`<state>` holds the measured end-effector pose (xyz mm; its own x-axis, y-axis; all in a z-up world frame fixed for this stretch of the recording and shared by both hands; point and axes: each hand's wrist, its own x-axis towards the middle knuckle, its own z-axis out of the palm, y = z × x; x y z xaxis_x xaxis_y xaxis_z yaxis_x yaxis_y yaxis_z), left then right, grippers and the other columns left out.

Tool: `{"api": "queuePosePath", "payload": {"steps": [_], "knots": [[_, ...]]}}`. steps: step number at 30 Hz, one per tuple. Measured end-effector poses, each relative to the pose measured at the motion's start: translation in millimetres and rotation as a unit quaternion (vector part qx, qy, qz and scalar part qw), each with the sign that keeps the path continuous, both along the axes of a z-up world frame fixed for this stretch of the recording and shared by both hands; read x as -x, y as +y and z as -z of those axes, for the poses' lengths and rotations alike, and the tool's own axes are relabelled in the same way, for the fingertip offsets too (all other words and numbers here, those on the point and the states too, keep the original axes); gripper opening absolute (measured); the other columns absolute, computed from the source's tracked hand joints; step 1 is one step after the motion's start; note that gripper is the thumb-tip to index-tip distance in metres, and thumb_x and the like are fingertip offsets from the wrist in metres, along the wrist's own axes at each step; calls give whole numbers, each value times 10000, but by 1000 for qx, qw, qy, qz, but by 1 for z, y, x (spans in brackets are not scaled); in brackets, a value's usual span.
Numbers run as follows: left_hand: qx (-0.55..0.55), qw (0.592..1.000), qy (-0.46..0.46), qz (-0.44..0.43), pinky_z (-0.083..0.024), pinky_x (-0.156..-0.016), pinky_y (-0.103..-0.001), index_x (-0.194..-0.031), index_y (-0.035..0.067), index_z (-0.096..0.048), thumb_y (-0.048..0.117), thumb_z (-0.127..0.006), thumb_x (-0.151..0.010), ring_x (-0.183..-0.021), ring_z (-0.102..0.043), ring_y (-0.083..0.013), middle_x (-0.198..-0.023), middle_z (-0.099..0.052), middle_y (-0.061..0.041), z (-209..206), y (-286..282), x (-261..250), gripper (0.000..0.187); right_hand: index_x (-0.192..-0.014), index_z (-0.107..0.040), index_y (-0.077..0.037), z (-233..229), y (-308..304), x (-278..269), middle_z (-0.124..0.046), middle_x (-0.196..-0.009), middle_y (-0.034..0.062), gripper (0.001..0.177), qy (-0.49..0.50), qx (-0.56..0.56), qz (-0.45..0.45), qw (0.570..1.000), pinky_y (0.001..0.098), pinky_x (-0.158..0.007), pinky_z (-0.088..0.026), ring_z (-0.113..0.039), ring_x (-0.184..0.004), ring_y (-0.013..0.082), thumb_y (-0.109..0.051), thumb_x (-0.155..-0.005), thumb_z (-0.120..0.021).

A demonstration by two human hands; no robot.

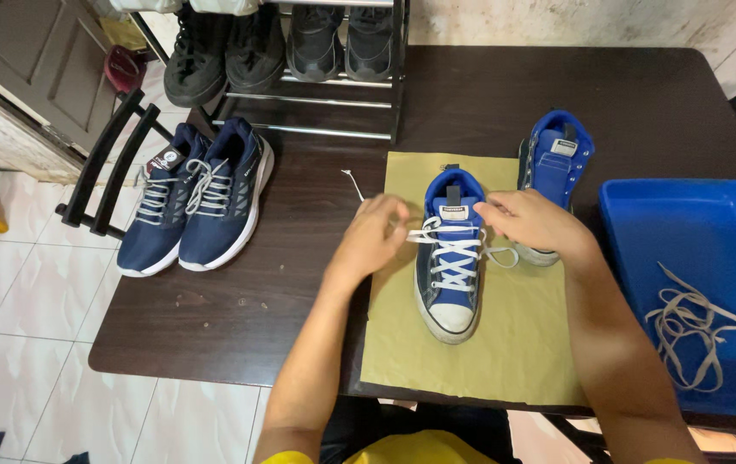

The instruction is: The person removes the laces from a pair of blue high-top sneakers. They pull the laces out of the eyelets one by one, place the removed laces into a blue tray, and then repeat the process for the second shoe.

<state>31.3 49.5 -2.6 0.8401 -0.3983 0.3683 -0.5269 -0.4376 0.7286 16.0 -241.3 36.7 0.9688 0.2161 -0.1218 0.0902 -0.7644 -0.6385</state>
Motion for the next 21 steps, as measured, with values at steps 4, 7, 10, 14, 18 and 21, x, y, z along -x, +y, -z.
{"api": "queuePosePath", "payload": {"steps": [4, 7, 10, 14, 18, 21], "knots": [[8, 983, -180, -21, -480, -961, -436, -1062, 94, -661, 160, -671, -970, -1092, -603, -312, -1096, -647, -78, -12, -42, 21, 113, -817, -664, -21, 8, -5, -4, -679, -663, 69, 425, 23, -44, -8, 999, 338, -549, -500, -633, -554, 179, -374, -1002, -515], [-63, 965, -252, 38, -456, -878, -431, -1038, 110, -666, 207, -725, -905, -1024, -602, -280, -1011, -632, -60, -18, -61, 31, 175, -829, -668, -9, 18, -14, -10, -677, -678, 65, 404, 63, -96, -20, 993, 315, -522, -480, -607, -551, 155, -323, -1009, -487], [-90, 962, -255, 37, -450, -840, -415, -1033, 110, -659, 219, -724, -886, -989, -602, -260, -987, -626, -55, -20, -66, 31, 195, -892, -656, -2, 30, -24, -14, -683, -740, 58, 346, 115, -187, -38, 975, 284, -514, -469, -587, -571, 130, -260, -1014, -460], [-134, 956, -260, 36, -468, -860, -409, -1005, 99, -635, 201, -717, -916, -988, -606, -261, -974, -612, -63, -20, -66, 27, 158, -920, -634, 19, 40, -34, -18, -677, -780, 66, 345, 144, -223, -61, 962, 265, -513, -467, -579, -585, 124, -224, -1044, -423], [-52, 965, -251, 57, -481, -881, -434, -988, 63, -618, 156, -709, -940, -978, -596, -309, -974, -605, -98, -23, -53, 26, 138, -900, -641, -1, 44, -37, -20, -670, -773, 55, 350, 147, -226, -62, 961, 265, -510, -450, -563, -581, 114, -233, -1048, -425], [0, 969, -245, 18, -488, -887, -450, -914, 57, -608, 141, -695, -863, -994, -606, -334, -984, -627, -115, -21, -23, 28, 131, -887, -657, -17, 44, -36, -20, -651, -759, 45, 364, 153, -228, -58, 960, 255, -519, -438, -533, -589, 97, -248, -1054, -431]]}}
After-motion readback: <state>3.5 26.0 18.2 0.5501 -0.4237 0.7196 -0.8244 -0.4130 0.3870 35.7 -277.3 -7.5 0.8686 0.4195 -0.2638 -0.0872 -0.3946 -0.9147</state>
